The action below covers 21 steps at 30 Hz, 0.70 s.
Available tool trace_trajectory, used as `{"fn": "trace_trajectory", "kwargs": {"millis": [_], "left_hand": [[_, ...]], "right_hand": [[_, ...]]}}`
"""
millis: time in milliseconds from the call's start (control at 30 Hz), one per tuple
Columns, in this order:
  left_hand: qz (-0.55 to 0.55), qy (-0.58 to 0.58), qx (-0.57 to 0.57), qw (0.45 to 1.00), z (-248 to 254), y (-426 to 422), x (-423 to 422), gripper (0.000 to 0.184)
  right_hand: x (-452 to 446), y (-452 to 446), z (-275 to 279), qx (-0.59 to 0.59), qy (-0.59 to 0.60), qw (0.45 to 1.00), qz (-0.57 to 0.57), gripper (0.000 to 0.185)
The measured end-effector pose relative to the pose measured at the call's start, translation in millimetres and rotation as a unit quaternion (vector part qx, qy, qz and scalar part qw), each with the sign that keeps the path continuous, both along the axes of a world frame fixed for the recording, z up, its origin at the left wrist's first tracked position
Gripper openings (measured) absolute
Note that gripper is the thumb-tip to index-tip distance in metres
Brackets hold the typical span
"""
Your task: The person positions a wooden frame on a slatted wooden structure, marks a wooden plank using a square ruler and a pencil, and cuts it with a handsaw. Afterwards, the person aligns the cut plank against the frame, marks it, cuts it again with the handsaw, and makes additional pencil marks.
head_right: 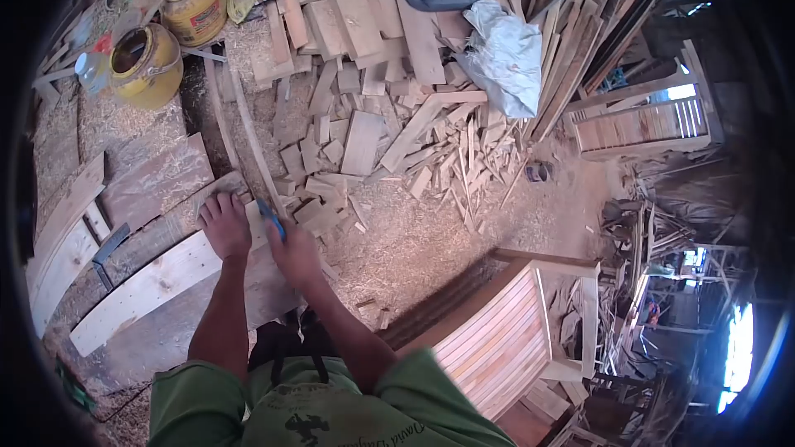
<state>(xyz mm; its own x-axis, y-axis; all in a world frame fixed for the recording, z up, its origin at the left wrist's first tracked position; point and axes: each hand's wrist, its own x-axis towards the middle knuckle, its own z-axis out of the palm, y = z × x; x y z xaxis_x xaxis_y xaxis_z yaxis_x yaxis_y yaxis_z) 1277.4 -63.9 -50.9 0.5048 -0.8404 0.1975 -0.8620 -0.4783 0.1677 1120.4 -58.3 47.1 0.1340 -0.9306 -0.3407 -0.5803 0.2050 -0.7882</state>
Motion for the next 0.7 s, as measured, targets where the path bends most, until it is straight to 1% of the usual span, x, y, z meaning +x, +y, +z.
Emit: {"fn": "trace_trajectory", "kwargs": {"millis": [33,100,133,200,233,267,300,367,433,467,533,567,633,667,700], "left_hand": [[-0.005,-0.006,-0.014,1.000,0,1,0,0.024],[-0.014,-0.007,-0.019,1.000,3,14,-4,0.023],[-0.011,-0.012,-0.039,0.999,4,2,0,0.023],[-0.005,-0.010,-0.034,0.999,-1,3,2,0.023],[-0.003,-0.004,-0.023,1.000,2,4,-1,0.023],[0.002,0.000,-0.017,1.000,4,0,-1,0.023],[0.008,0.000,0.004,1.000,2,0,-1,0.025],[0.010,-0.006,-0.012,1.000,0,-7,0,0.024],[-0.005,0.000,-0.026,1.000,1,0,2,0.024],[-0.005,0.002,-0.031,1.000,0,-1,3,0.024],[-0.010,0.009,-0.039,0.999,2,1,2,0.025],[-0.004,0.027,-0.003,1.000,4,1,2,0.026],[-0.010,0.010,-0.033,0.999,3,3,1,0.026],[-0.008,0.002,-0.047,0.999,1,0,2,0.026],[-0.009,0.000,-0.038,0.999,-1,1,3,0.024]], "right_hand": [[4,-9,-2,0.015,0.004,1.000,0.023,0.044],[-10,33,12,0.013,0.002,1.000,-0.002,0.043],[-17,40,21,-0.006,-0.002,1.000,-0.007,0.042],[-60,94,68,-0.032,0.003,0.999,-0.025,0.039],[-81,121,96,0.020,0.012,0.999,-0.022,0.041],[-91,128,111,0.067,0.019,0.997,-0.015,0.044],[-86,117,103,0.051,0.037,0.998,-0.004,0.043],[-70,104,78,0.025,0.068,0.997,0.012,0.042],[-25,44,10,-0.008,0.037,0.999,-0.017,0.037],[-3,12,-3,-0.014,-0.012,1.000,0.004,0.040],[22,-14,-18,-0.072,0.049,0.996,0.033,0.044],[14,2,-11,-0.062,0.032,0.997,0.026,0.043],[-12,32,23,-0.058,-0.002,0.998,0.011,0.042],[-39,61,44,-0.003,-0.010,1.000,-0.002,0.043],[-66,92,80,0.048,0.009,0.999,-0.011,0.044]]}}
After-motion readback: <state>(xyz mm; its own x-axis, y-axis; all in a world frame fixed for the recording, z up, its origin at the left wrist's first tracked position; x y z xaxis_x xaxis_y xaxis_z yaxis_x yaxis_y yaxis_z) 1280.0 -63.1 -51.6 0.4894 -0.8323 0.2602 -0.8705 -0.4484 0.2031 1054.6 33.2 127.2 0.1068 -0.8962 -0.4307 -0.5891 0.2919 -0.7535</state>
